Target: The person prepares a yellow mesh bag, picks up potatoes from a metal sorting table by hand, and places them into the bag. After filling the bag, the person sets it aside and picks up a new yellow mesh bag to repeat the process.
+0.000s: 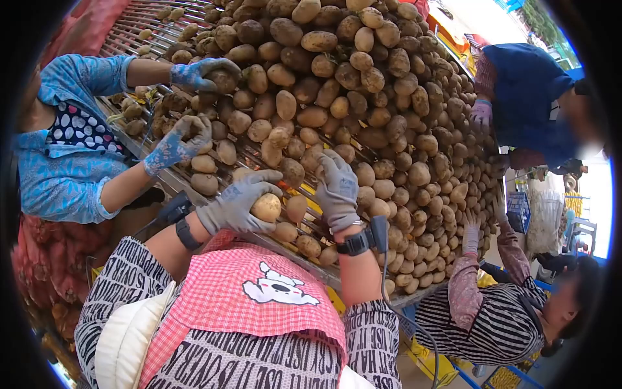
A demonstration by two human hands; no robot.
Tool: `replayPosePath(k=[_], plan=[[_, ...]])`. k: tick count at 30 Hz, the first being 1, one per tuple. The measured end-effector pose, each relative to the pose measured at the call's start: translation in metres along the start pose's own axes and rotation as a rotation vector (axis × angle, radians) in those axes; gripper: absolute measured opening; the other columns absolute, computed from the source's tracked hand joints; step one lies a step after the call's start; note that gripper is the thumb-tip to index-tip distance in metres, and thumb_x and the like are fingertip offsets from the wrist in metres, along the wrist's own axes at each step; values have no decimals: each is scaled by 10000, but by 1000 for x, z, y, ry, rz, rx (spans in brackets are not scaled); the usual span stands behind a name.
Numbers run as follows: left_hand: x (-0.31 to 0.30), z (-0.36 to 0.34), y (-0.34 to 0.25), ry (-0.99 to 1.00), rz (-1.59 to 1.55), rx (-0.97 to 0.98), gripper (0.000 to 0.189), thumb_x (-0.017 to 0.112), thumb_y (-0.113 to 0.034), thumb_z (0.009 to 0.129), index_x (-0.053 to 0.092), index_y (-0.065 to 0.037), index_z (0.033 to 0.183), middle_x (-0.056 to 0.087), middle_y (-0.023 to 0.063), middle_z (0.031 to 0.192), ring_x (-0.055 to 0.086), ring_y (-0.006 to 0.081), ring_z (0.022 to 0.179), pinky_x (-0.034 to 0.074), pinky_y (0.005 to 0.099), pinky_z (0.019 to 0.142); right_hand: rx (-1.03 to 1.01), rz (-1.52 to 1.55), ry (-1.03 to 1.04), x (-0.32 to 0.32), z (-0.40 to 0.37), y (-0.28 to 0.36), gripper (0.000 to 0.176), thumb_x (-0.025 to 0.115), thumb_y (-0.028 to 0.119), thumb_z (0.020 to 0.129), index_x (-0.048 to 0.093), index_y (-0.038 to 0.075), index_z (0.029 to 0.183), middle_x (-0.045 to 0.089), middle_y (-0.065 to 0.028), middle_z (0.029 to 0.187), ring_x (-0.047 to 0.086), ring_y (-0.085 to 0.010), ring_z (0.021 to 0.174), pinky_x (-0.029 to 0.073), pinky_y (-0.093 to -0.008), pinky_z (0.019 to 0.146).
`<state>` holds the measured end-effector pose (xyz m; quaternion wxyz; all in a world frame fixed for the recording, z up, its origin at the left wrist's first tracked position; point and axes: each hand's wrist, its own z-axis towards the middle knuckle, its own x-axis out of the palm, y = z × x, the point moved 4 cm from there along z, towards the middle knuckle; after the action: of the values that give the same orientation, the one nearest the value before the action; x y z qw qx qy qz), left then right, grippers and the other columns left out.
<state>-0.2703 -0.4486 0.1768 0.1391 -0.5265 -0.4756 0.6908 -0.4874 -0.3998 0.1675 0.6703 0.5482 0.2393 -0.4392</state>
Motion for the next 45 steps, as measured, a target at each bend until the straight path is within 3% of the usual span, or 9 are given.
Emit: replayPosePath(k=[4, 11, 17, 20, 23, 29, 32, 38, 45], plan=[[11, 47, -12, 57, 222, 170, 673, 847, -425, 603, 657, -180, 1201, 427, 191, 1463, 341, 411, 1386, 276, 501, 1140, -109, -295, 332, 38, 23, -12, 685, 712, 306, 758, 503, 138, 1390, 489, -159, 1420, 519, -319, 1253, 421, -487, 1001], [30, 75, -25, 602, 779, -53, 767, 860, -528, 500, 694, -217, 1181, 431, 192, 1443, 369, 382, 1338, 314, 531, 1042, 168, -492, 563, 26, 29, 0, 643, 763, 414, 697, 601, 147, 1258, 550, -110, 1247, 569, -294, 1118, 429, -444, 953], [42, 43, -10, 299, 698, 140, 691, 839, -580, 528, 727, -210, 1100, 519, 137, 1285, 415, 360, 1262, 309, 522, 1005, 117, -322, 386, 25, -5, -17, 546, 775, 455, 696, 684, 85, 1087, 604, -130, 1214, 578, -280, 1117, 448, -398, 967], [58, 61, -2, 245, 605, 114, 677, 788, -623, 556, 721, -206, 1086, 556, 86, 1241, 450, 333, 1220, 331, 525, 993, 310, 212, -93, 24, -12, -28, 487, 767, 331, 792, 632, 33, 1154, 604, -128, 1198, 612, -248, 1050, 504, -365, 915], [57, 66, -12, 336, 657, 60, 707, 777, -648, 546, 707, -201, 1089, 573, 85, 1203, 475, 325, 1191, 364, 525, 961, 629, 1227, -101, 12, -3, -2, 497, 707, 298, 879, 554, 59, 1286, 596, -120, 1230, 614, -222, 1060, 501, -354, 931], [30, 44, -20, 283, 343, 166, 697, 804, -581, 618, 678, -109, 1116, 589, 137, 1189, 513, 336, 1163, 422, 444, 974, 781, 1878, -68, -4, 19, 63, 351, 661, 227, 935, 575, 74, 1239, 627, -47, 1086, 623, -137, 873, 549, -321, 833], [7, 18, -15, 179, -50, 179, 679, 813, -555, 644, 658, -73, 1097, 578, 144, 1182, 520, 360, 1141, 405, 452, 999, 830, 1261, 109, 20, 26, 62, 226, 656, 259, 951, 672, 53, 1045, 649, 9, 827, 575, -67, 667, 506, -232, 617], [-35, -56, 64, -162, -1749, -54, 796, 566, -739, 826, 629, 3, 1109, 631, 185, 1186, 645, 338, 1029, 482, 512, 980, -38, -127, 442, 79, 53, 88, 456, 582, 127, 871, 559, 166, 1324, 589, -157, 1271, 638, -353, 1100, 547, -436, 852], [-74, -117, 97, -574, -1920, -170, 813, 506, -731, 868, 584, -17, 1249, 633, 192, 1211, 632, 366, 1119, 514, 592, 964, 26, -265, 690, 103, 56, 84, 601, 583, 152, 865, 419, 198, 1441, 512, -168, 1337, 602, -364, 1165, 522, -473, 913]])
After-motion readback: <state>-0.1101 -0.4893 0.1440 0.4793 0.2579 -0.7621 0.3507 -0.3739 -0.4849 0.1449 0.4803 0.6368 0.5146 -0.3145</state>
